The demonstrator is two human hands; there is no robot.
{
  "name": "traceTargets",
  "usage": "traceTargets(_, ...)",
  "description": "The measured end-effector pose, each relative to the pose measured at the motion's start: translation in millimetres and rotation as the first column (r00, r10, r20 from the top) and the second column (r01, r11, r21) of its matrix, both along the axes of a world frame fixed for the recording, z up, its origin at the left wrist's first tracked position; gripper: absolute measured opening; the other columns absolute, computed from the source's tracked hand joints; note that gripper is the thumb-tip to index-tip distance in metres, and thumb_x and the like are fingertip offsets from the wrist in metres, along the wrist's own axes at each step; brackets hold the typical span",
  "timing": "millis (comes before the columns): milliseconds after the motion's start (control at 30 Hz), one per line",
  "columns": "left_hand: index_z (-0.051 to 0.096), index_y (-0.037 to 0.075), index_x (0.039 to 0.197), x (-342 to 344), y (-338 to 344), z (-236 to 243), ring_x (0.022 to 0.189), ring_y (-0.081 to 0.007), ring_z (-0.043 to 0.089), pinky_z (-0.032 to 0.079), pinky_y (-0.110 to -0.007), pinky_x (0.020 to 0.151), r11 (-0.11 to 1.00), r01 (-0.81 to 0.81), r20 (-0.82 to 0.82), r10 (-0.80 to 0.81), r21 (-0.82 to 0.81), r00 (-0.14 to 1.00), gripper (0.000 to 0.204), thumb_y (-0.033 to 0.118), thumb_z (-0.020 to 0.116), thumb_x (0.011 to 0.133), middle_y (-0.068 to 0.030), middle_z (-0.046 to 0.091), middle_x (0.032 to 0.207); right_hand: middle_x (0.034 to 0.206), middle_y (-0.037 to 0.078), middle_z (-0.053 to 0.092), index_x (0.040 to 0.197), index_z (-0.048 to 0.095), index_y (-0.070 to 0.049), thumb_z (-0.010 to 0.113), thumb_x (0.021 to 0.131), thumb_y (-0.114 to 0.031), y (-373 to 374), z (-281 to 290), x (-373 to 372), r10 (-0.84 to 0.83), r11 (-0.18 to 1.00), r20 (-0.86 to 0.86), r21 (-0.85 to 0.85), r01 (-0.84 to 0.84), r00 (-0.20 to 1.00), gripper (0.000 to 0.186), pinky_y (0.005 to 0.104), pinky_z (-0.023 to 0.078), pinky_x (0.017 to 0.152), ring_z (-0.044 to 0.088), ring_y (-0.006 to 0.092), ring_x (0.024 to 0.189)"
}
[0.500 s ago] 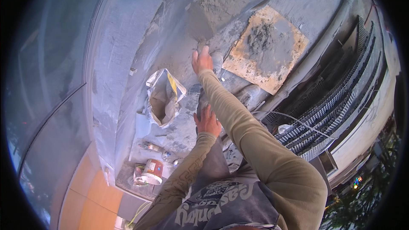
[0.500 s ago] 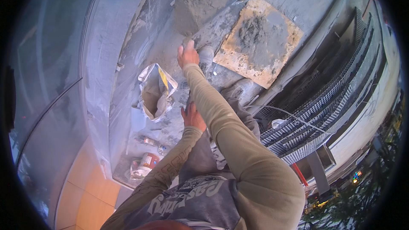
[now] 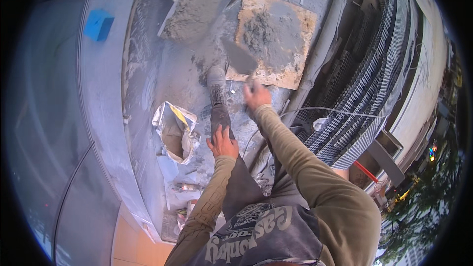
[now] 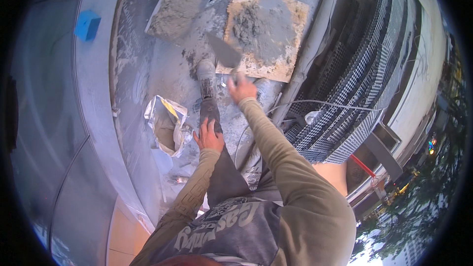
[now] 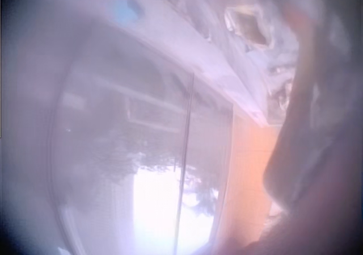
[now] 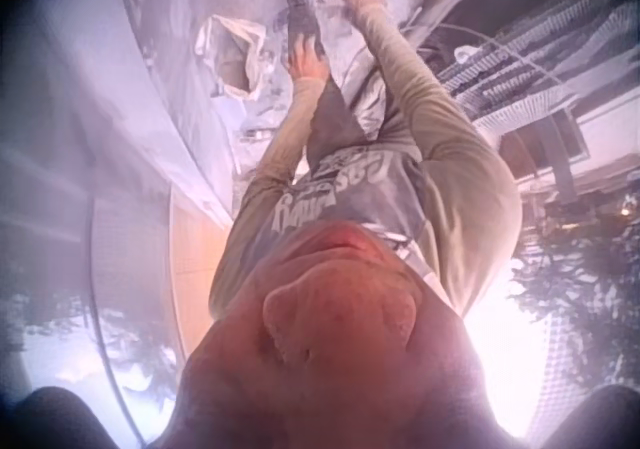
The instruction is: The person scoops cement with a trowel and spreads it onto a board. They then place a dark rectangular tile onto a cemented ledge, tap it with a hammer to level it, and adjust its position. The person repeats the process of applying cement and setting tiles along the ledge.
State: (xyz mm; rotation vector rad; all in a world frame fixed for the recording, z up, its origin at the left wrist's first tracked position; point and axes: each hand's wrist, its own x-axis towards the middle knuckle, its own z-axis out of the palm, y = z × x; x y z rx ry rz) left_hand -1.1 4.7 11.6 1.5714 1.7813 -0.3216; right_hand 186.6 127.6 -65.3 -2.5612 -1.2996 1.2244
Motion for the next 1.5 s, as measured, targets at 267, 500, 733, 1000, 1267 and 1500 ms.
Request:
traceTargets(267, 0.057, 0.013, 0.134, -3.8, 25.1, 12.3, 0.138, -0.0282, 0.042, 0.018, -0.065, 0.114, 0.998, 0.066, 0.042, -0.067, 0.025, 0.997, 0.054, 0.015, 0.061, 0.08, -0.0106, 0.044, 0.148, 0.108, 0.031, 0.065, 0.124, 0.053, 0.004, 0.053, 0.096, -0.04, -14.5, -105.1, 98.3, -0.458, 0.866, 0.166, 0.303, 0.397, 0.873, 0.052, 0.0524, 0.051, 0.086, 0.063, 0.0495, 0.1)
traceTargets(500, 0.056, 0.014, 0.135, 9.4, 49.8, 4.5, 0.137, -0.0287, 0.043, 0.016, -0.063, 0.115, 0.986, 0.169, -0.036, -0.169, -0.003, 0.985, 0.056, 0.017, 0.062, 0.079, -0.0118, 0.044, 0.148, 0.111, 0.035, 0.064, 0.124, 0.054, 0.008, 0.047, 0.097, -0.045, -65.7, -240.0, 160.0, -0.421, 0.906, 0.084, -0.019, 0.424, 0.903, 0.06, 0.0533, 0.048, 0.094, 0.062, 0.0497, 0.107)
traceTargets(733, 0.055, 0.016, 0.136, 38.0, 53.6, 5.2, 0.137, -0.0292, 0.043, 0.017, -0.062, 0.115, 0.964, 0.263, -0.083, -0.266, -0.049, 0.96, 0.056, 0.017, 0.061, 0.08, -0.0116, 0.045, 0.148, 0.111, 0.036, 0.063, 0.125, 0.051, 0.007, 0.046, 0.098, -0.049, -74.3, -275.2, 177.8, -0.536, 0.84, -0.008, 0.091, 0.535, 0.844, 0.062, 0.0523, 0.046, 0.095, 0.059, 0.0498, 0.11)
traceTargets(1000, 0.054, 0.015, 0.137, 59.1, 49.5, 7.0, 0.138, -0.0285, 0.043, 0.016, -0.062, 0.116, 0.938, 0.34, -0.15, -0.346, -0.065, 0.926, 0.056, 0.017, 0.06, 0.081, -0.0121, 0.044, 0.149, 0.125, 0.036, 0.058, 0.134, 0.046, 0.007, 0.05, 0.097, -0.048, -61.3, -250.5, 189.3, -0.688, 0.725, -0.088, -0.124, 0.677, 0.72, 0.067, 0.0478, 0.044, 0.102, 0.055, 0.0471, 0.121)
traceTargets(1267, 0.056, 0.014, 0.134, 70.0, 50.3, 1.5, 0.136, -0.0291, 0.044, 0.02, -0.063, 0.114, 0.931, 0.361, -0.167, -0.363, -0.044, 0.917, 0.052, 0.018, 0.06, 0.082, -0.0126, 0.047, 0.146, 0.128, 0.029, 0.061, 0.141, 0.047, -0.003, 0.06, 0.086, -0.04, -116.1, -250.4, 218.2, -0.5, 0.851, -0.18, -0.284, 0.442, 0.847, 0.068, 0.0442, 0.043, 0.106, 0.058, 0.0397, 0.124)
traceTargets(1500, 0.06, 0.005, 0.127, -1.9, 81.1, -32.6, 0.105, -0.0276, 0.064, 0.05, -0.039, 0.09, 0.812, -0.516, 0.146, 0.495, 0.275, 0.857, 0.042, 0.019, 0.064, 0.088, -0.0154, 0.066, 0.118, 0.104, 0.014, 0.071, 0.12, 0.062, -0.003, 0.062, 0.093, -0.027, -86.4, -221.2, 200.0, -0.602, 0.797, -0.506, -0.331, 0.506, 0.618, 0.035, 0.0426, 0.058, 0.072, 0.07, 0.0279, 0.089)
